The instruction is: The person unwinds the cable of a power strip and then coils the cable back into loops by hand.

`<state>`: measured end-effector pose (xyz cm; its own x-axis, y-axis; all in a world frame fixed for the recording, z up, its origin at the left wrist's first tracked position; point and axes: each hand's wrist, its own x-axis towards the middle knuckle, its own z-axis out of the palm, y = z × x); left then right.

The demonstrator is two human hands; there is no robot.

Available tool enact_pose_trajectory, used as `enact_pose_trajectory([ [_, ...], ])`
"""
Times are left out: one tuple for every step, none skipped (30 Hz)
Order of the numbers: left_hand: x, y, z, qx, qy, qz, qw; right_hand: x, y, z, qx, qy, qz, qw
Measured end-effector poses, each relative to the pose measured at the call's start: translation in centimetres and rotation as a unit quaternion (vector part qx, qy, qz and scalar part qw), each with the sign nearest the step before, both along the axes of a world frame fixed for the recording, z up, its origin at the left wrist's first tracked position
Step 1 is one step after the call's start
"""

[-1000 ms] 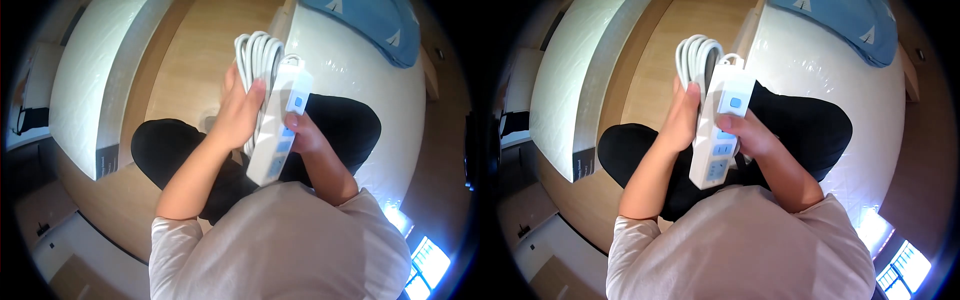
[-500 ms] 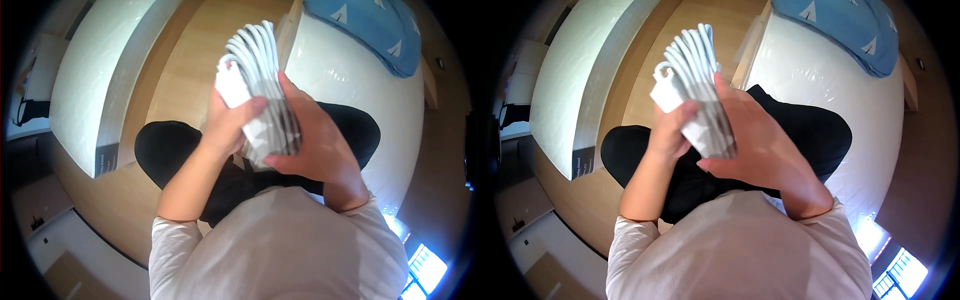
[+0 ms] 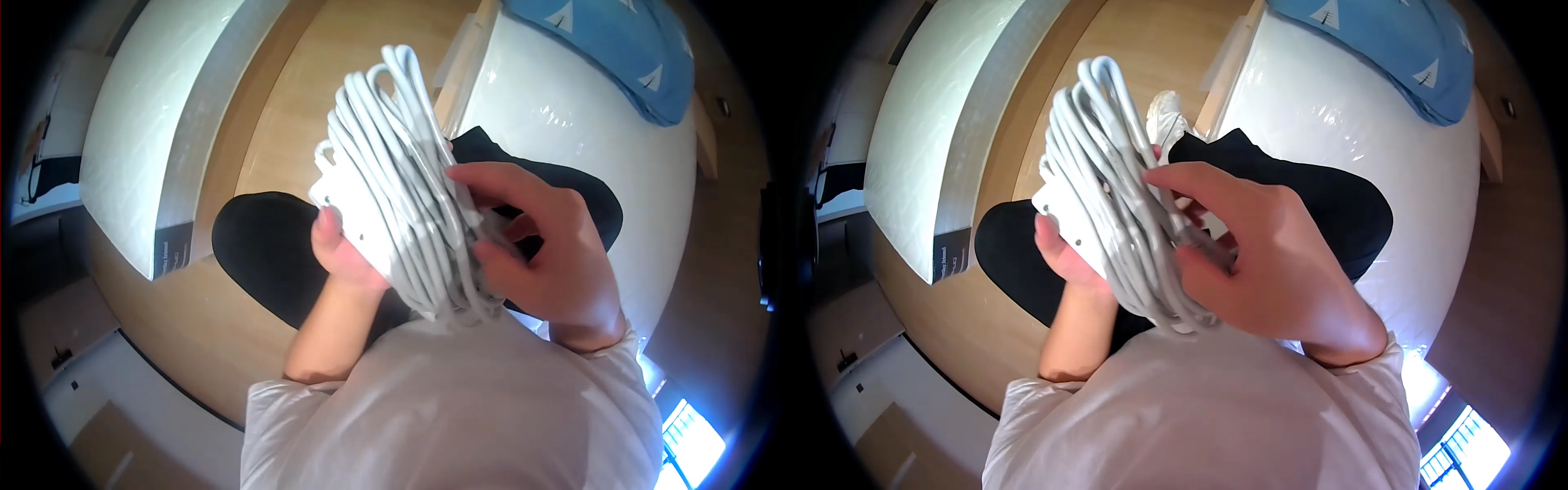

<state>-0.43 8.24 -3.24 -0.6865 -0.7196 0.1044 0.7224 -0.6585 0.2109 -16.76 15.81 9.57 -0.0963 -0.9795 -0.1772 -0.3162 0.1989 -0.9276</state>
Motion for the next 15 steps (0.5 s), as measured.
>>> enact_pose_trajectory([
  [0.2,0.4,-1.2,-0.009,-0.038,0.024,0.999,0.2,-0.1,-0.5,0.001,-0.003,0.001,1.0],
  [-0.1,1.0,-2.5,0.022,-0.003,0.062,0.998,0.5,-0.1,-1.5,-0.033,0.136,-0.007,0.99],
  [-0.3,1.2,-3.0,0.022,-0.051,0.06,0.997,0.7,-0.2,-2.2,-0.066,0.275,-0.015,0.959],
  [-0.6,1.3,-3.4,0.022,-0.095,0.055,0.994,0.6,-0.2,-2.5,-0.063,0.279,-0.018,0.958],
  [-1.2,1.1,-3.7,0.049,-0.019,0.03,0.998,0.4,-0.3,-2.7,-0.056,0.29,-0.01,0.955],
  [-1.5,1.1,-4.1,0.051,-0.012,0.025,0.998,0.0,-0.4,-2.8,-0.049,0.302,-0.002,0.952],
  [-1.5,1.0,-4.5,0.093,0.033,0.026,0.995,-0.5,-0.4,-2.9,-0.045,0.308,-0.004,0.95],
  [-1.5,1.2,-4.7,0.136,0.076,0.026,0.987,-1.4,-0.1,-3.0,-0.048,0.243,-0.03,0.968],
  [-1.6,1.6,-3.6,0.185,0.19,-0.016,0.964,-2.4,0.3,-2.9,-0.052,0.177,-0.058,0.981],
  [-1.5,1.6,-3.8,0.164,0.196,-0.044,0.966,-5.0,0.7,-3.3,-0.101,0.219,-0.037,0.97],
  [-1.0,1.7,-4.4,0.15,0.186,-0.058,0.969,-7.5,1.5,-3.5,-0.06,0.087,-0.117,0.987],
  [-0.6,1.5,-5.1,0.134,0.179,-0.072,0.972,-11.5,1.8,-4.2,-0.087,0.026,-0.101,0.991],
  [-0.6,1.0,-5.5,0.103,0.19,-0.095,0.972,-16.0,2.5,-4.1,-0.046,0.021,-0.097,0.994],
  [-0.6,0.6,-5.5,0.089,0.183,-0.099,0.974,-21.0,3.5,-4.5,-0.037,0.052,-0.1,0.993],
  [-1.0,0.7,-5.0,0.102,0.166,-0.093,0.976,-26.0,4.8,-4.4,0.0,0.078,-0.144,0.986],
])
